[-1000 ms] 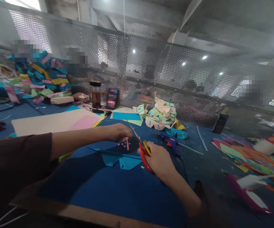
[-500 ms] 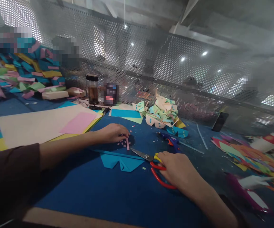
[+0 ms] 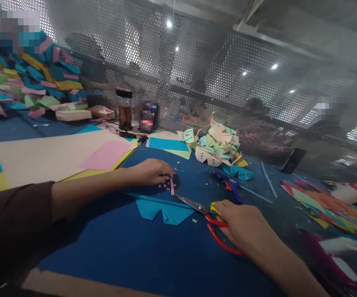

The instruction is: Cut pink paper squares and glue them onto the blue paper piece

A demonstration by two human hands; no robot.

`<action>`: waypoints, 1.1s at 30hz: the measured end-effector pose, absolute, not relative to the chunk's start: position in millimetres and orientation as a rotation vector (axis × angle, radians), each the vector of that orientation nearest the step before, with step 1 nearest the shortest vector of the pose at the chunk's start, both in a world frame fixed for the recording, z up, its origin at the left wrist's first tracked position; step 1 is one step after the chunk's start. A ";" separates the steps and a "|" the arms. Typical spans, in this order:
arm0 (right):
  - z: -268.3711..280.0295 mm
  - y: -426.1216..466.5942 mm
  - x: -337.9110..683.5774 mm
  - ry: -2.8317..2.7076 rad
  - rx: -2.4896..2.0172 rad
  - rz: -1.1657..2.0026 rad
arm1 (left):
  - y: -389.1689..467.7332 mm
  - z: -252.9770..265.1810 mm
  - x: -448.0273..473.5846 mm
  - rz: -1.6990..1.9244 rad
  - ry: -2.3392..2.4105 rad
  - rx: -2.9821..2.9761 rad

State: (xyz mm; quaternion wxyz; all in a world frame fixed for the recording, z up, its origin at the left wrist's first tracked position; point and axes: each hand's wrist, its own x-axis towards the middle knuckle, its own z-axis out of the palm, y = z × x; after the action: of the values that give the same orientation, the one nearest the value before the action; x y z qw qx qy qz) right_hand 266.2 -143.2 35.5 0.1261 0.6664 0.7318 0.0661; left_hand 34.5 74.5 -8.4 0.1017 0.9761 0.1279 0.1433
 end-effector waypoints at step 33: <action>36.7 -132.4 254.6 2.323 2.752 -0.363 | 45.2 33.9 36.9 0.594 0.622 2.236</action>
State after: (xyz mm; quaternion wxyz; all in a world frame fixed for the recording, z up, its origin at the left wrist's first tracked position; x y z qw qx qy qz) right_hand 254.6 -132.4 36.7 -0.2367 0.7388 0.6235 -0.0974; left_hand 36.9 45.2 33.9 0.3645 0.8692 0.2417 0.2309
